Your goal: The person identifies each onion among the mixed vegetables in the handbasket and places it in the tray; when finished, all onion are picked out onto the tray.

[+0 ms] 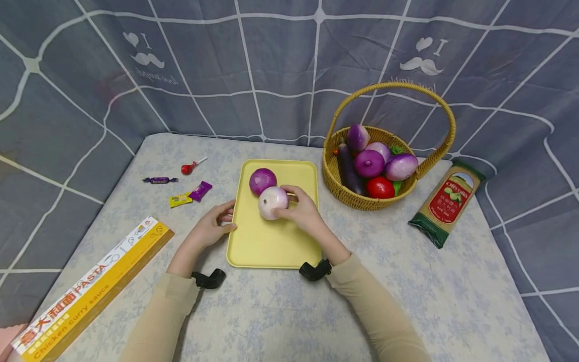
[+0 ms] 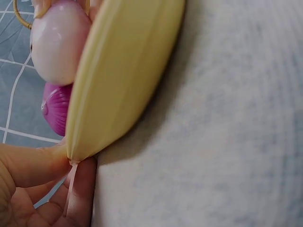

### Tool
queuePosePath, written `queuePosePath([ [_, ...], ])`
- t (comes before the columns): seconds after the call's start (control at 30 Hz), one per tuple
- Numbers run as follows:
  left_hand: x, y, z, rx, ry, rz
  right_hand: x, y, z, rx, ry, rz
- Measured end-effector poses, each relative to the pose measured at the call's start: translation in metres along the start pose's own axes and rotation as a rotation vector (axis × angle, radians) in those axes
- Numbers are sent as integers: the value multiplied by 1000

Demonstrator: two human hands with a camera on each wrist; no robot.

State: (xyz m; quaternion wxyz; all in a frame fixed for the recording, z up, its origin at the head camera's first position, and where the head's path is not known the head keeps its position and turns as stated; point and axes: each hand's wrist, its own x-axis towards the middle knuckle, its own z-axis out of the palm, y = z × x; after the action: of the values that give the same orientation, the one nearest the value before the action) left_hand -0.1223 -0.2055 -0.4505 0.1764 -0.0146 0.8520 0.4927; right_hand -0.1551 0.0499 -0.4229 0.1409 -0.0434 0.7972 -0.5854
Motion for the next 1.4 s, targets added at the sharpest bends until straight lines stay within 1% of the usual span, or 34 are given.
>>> queuePosePath([
  [0.13,0,0,0,-6,3,-5,1,0,8,-28,-19,13],
  [0.3,-1,0,0,-12,4,-4,3,2,13,-62,-35,19],
  [0.67,0,1,0,-8,-1,-14,3,5,15,-7,-42,31],
  [1.0,0,0,0,-5,-6,-12,5,6,19,-34,-43,30],
  [1.2,0,0,0,2,-3,-21,5,6,19,-23,-41,49],
  [1.4,1,-1,0,-3,0,-20,2,5,15,-10,-48,48],
])
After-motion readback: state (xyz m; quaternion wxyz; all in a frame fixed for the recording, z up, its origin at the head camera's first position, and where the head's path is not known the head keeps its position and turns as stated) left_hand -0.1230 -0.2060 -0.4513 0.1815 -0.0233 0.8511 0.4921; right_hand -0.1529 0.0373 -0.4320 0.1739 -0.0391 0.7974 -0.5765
